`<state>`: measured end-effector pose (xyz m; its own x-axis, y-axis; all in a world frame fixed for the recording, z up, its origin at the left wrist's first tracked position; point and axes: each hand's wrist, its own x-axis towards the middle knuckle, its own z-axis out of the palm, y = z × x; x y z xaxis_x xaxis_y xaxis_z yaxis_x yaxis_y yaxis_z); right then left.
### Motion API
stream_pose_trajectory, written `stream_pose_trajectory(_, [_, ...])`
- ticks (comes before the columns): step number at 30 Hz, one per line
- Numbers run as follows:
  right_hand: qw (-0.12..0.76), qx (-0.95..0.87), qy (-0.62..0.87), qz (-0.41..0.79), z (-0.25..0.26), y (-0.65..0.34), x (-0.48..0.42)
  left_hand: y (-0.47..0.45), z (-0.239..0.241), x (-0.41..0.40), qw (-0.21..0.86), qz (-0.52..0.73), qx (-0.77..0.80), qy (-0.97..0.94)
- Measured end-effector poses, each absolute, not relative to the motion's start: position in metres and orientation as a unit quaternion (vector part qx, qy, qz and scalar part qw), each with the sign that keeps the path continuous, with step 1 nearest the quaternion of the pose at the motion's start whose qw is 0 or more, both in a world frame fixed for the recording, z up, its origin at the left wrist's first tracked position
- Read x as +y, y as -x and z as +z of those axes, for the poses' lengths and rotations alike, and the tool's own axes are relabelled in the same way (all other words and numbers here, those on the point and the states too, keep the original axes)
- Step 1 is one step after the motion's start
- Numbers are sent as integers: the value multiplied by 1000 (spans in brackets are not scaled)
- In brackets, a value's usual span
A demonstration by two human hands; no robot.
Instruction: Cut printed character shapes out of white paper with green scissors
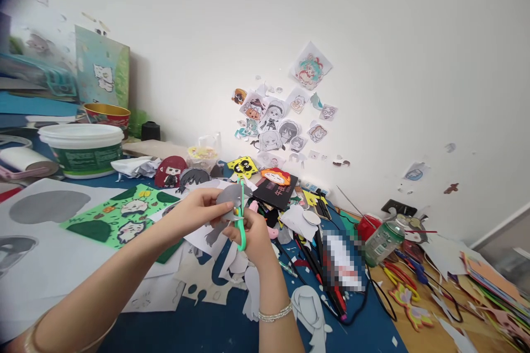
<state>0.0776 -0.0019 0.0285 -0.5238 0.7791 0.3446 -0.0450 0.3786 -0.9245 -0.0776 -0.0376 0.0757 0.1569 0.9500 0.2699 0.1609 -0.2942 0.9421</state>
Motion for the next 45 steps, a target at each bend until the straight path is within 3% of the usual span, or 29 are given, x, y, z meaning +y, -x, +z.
stream_pose_trajectory(5, [428, -726, 247, 478, 29, -75, -1, 75, 73, -37, 392, 457, 431, -672])
stream_pose_trajectory(12, [429, -728, 245, 475, 33, -75, -4, 74, 74, -38, 271, 497, 462, -682])
stream_pose_trajectory(25, [459, -702, 251, 483, 41, -70, -15, 71, 76, -40, 420, 476, 390, -667])
stream_pose_trajectory(45, [442, -712, 244, 488, 33, -75, -6, 73, 74, -35, 322, 503, 458, -658])
